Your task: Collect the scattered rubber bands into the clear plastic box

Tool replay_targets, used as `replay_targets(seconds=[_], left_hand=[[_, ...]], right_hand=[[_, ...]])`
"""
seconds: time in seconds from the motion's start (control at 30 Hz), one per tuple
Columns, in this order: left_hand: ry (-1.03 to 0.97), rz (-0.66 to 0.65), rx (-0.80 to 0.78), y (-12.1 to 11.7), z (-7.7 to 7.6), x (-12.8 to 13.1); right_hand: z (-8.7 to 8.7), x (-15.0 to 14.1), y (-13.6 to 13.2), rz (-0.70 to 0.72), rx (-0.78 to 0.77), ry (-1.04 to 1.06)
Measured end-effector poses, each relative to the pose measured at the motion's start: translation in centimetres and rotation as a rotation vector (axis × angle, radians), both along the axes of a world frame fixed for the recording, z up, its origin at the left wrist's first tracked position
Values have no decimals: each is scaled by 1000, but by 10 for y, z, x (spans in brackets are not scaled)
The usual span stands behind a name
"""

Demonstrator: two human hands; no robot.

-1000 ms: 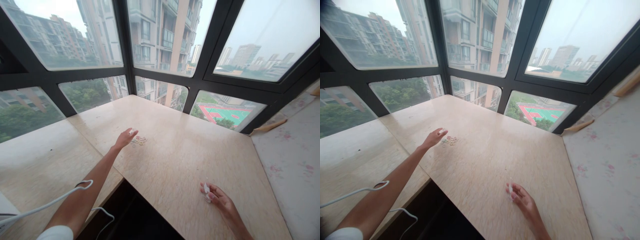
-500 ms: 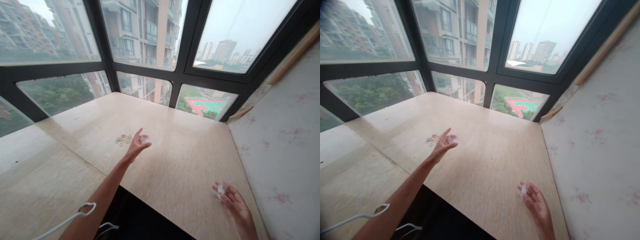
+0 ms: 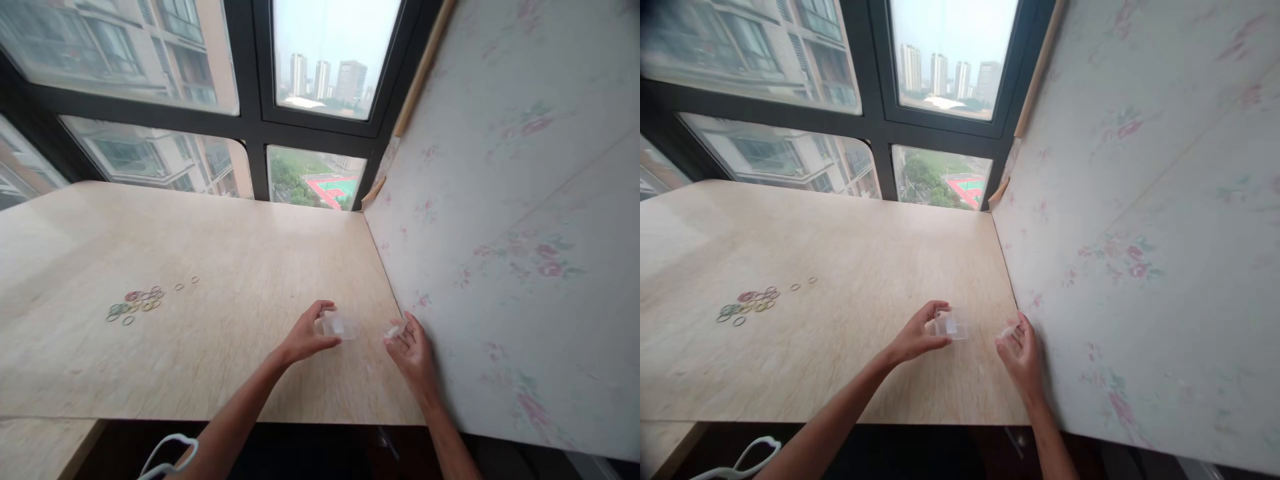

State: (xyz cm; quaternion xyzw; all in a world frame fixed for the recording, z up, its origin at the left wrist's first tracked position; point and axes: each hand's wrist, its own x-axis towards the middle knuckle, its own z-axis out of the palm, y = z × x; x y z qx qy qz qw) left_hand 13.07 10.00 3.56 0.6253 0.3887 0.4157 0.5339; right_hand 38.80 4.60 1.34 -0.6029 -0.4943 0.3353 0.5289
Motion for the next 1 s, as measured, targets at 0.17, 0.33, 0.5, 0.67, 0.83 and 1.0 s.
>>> replay_targets(seconds=[0.17, 0.33, 0.5, 0.67, 0.83, 1.0], left_hand=[[241, -22, 191, 3, -5, 20], [477, -83, 248, 4, -9, 26], [640, -188, 355, 8, -3, 38], [727, -240, 461, 17, -3, 56], [767, -182, 502, 24, -11, 75], [723, -88, 503, 17, -18, 64]], right_hand=[[-5, -3, 24, -79, 92, -105], [-13, -6, 58, -84, 115, -290], [-10, -9, 88, -106, 56, -524], [-3, -7, 109, -69, 2, -664], [18, -10, 88, -107, 130, -647], [33, -35, 27, -106, 336, -533]])
